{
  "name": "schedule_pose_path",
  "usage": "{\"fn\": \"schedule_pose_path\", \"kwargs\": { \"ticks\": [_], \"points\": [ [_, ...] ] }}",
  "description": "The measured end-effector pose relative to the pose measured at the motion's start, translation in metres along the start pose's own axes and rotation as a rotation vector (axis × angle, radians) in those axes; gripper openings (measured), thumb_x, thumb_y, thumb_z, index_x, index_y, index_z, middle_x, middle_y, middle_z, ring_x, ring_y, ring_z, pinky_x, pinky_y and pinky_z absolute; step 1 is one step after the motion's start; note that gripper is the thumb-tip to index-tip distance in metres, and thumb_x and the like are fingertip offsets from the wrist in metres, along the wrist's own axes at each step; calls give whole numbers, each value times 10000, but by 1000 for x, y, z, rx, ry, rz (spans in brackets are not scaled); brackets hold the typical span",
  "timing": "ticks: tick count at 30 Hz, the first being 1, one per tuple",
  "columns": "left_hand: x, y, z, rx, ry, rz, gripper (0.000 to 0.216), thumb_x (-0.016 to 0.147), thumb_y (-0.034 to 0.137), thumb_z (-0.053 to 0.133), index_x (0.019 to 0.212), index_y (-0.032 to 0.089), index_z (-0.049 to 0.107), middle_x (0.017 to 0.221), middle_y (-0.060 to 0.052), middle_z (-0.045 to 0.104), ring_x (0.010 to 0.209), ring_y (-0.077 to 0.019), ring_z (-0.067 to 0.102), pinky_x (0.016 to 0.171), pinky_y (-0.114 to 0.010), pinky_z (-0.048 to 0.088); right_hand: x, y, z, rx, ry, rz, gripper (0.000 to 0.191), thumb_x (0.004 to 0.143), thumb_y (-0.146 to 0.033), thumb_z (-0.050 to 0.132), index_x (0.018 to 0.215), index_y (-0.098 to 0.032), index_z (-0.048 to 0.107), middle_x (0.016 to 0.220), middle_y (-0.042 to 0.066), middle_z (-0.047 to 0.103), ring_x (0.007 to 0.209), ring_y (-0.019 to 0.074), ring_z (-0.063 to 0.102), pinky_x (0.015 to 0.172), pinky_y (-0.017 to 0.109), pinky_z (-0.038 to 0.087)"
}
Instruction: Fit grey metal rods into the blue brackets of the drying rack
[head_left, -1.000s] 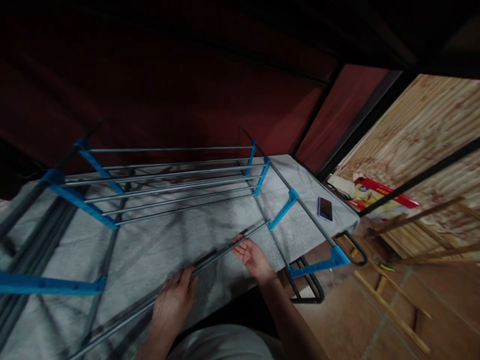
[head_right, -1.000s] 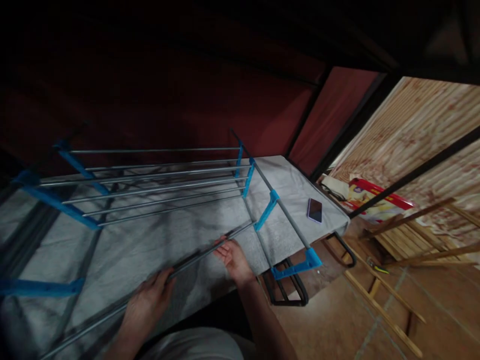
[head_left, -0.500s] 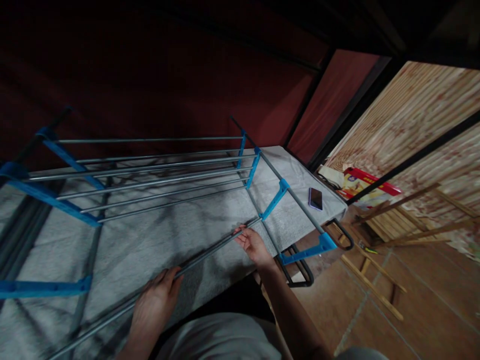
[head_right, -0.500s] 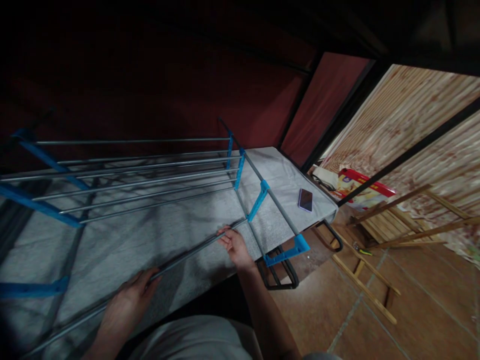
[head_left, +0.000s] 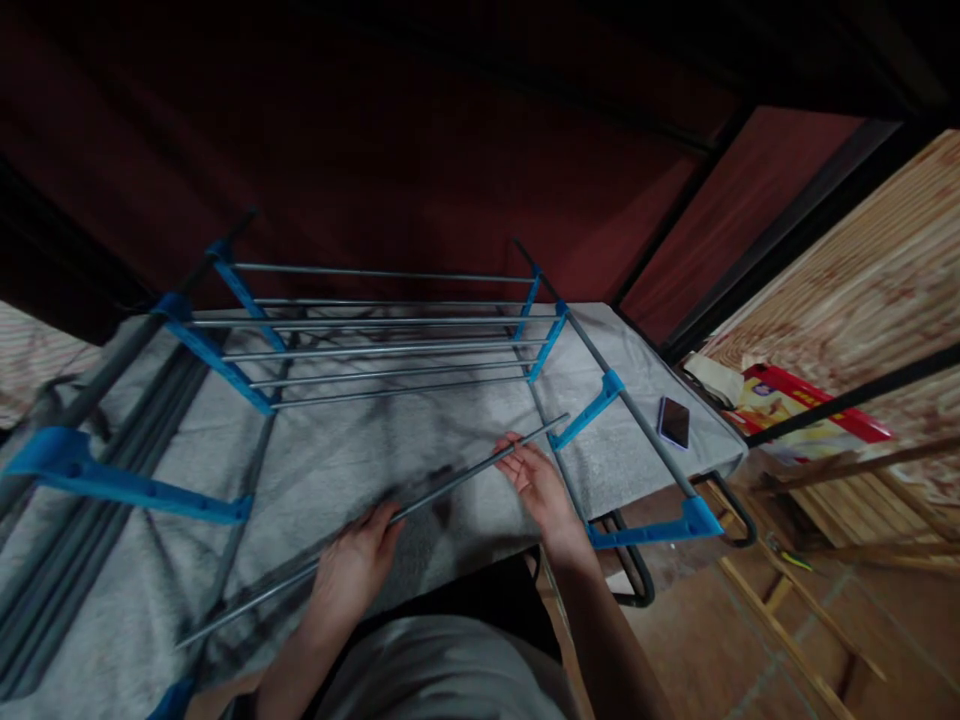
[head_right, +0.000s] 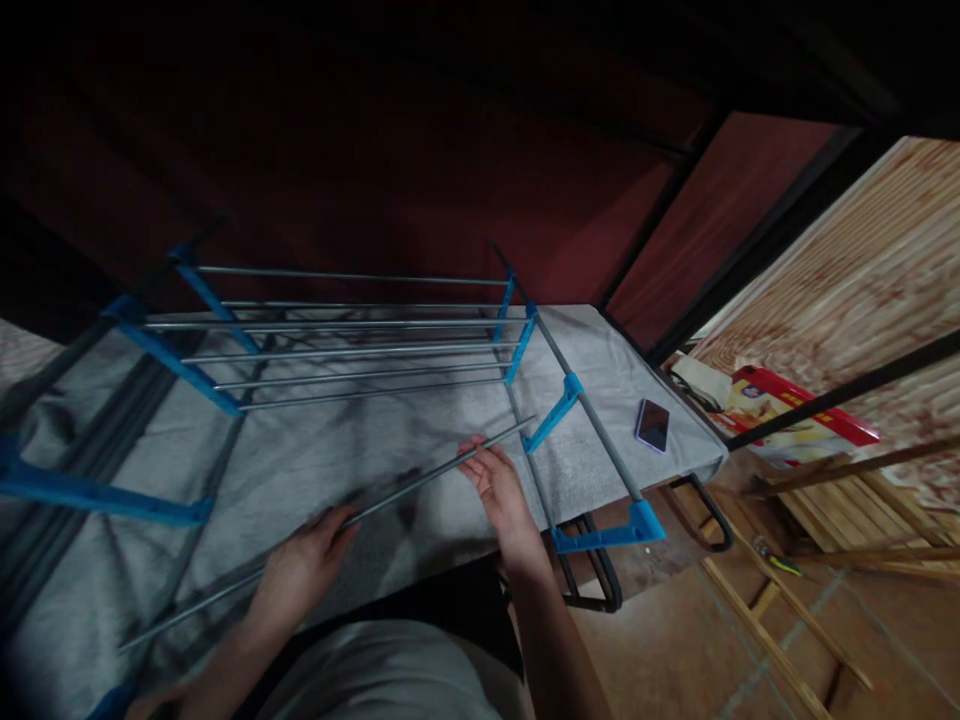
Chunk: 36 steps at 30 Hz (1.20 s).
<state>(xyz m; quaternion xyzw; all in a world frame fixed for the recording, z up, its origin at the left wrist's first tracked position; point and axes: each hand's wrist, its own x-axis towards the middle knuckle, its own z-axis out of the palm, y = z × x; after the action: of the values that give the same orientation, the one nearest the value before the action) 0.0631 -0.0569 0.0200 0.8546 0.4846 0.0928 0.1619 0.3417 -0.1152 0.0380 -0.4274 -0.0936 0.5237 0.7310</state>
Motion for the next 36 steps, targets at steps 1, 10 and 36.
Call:
{"fn": "schedule_pose_path", "kwargs": {
  "ticks": [1,10,36],
  "points": [
    [1,3,-2,-18,-5,-22,349,976,370,419,1150,232,688,1026,-59,776,849,-231,744,738,-313,560,-1,-2,9,-13,-27,3,271,726,-272,808,962,-208,691,939,32,769,938,184,720,973,362,530],
    [15,40,-27,-332,19,-77,261,974,310,447,1143,247,636,956,-41,760,843,-196,724,745,-278,496,-29,22,90,-234,-243,-34,348,814,-439,753,1111,-273,679,1002,30,771,1006,220,709,950,406,544],
    [-103,-29,0,-284,211,-217,264,988,344,451,1079,254,682,952,-24,783,859,-193,749,754,-271,559,22,5,96,-322,-237,26,351,668,-376,870,943,-208,732,878,48,767,803,199,726,777,372,596]
  ]
}}
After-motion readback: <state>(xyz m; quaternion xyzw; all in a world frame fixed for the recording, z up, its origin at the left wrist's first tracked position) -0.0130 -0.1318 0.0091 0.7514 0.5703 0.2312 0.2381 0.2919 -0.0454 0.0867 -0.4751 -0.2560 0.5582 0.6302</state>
